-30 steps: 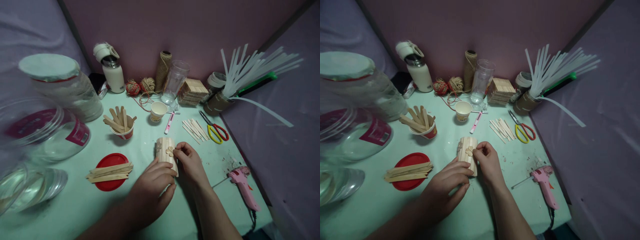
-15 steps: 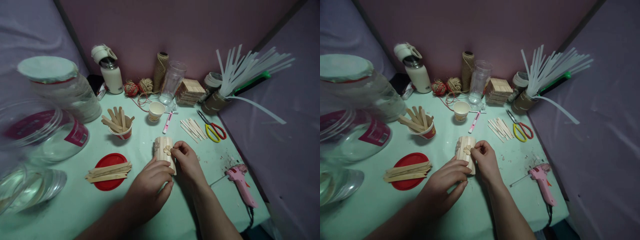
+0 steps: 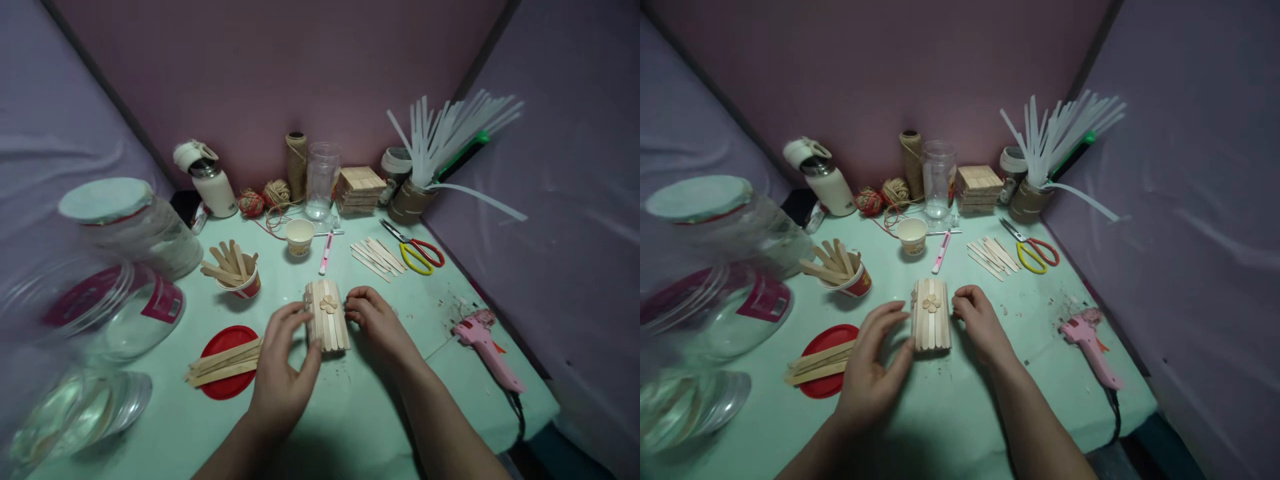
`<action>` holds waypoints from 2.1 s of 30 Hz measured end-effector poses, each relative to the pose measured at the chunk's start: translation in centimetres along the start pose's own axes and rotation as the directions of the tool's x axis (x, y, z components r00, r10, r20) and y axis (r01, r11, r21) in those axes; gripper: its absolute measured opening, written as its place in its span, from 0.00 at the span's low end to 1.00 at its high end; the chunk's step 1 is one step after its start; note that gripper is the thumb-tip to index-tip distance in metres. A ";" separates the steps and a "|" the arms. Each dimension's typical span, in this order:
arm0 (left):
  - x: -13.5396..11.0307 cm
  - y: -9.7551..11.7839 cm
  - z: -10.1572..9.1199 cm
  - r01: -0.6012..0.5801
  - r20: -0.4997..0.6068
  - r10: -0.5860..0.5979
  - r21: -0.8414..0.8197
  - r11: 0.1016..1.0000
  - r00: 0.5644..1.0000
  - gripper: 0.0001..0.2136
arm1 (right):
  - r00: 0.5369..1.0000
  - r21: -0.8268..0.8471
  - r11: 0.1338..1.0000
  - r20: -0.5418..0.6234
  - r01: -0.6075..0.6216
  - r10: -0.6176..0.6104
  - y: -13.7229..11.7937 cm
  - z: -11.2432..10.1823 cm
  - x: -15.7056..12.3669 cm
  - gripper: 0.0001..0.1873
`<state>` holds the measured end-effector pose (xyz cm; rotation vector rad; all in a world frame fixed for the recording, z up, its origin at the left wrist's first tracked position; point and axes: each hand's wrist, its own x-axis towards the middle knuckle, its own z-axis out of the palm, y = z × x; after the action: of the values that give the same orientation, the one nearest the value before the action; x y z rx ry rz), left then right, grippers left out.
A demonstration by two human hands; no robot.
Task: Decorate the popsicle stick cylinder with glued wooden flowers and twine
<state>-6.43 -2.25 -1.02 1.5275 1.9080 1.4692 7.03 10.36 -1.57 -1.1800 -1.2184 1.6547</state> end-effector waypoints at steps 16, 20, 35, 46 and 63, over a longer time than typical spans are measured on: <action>2.0 -0.9 0.8 0.339 0.116 -0.329 -0.520 0.784 0.937 0.37 | 0.969 0.095 0.987 0.201 0.126 -0.143 -0.3 0.4 -1.4 0.13; 2.1 -0.9 1.1 0.256 0.088 -0.248 -0.536 0.805 0.965 0.36 | 0.947 0.103 0.968 0.208 0.227 -0.244 -0.4 0.5 -1.4 0.14; 2.7 -2.3 1.9 0.165 0.054 -0.162 -0.547 0.821 0.985 0.30 | 0.911 0.047 0.926 0.172 0.373 -0.376 0.3 1.0 -1.1 0.18; 3.1 -2.0 2.2 0.215 0.062 -0.216 -0.548 0.809 0.974 0.32 | 0.906 0.032 0.926 0.195 0.376 -0.375 0.2 1.0 -1.5 0.18; 3.0 -1.4 1.9 0.224 0.034 -0.244 -0.541 0.811 0.969 0.31 | 0.894 0.049 0.918 0.214 0.393 -0.394 1.0 0.9 -0.9 0.14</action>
<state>-7.04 1.43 -1.99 0.9716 1.4440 1.7295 6.40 9.00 -2.18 -0.6946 -1.4791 1.5000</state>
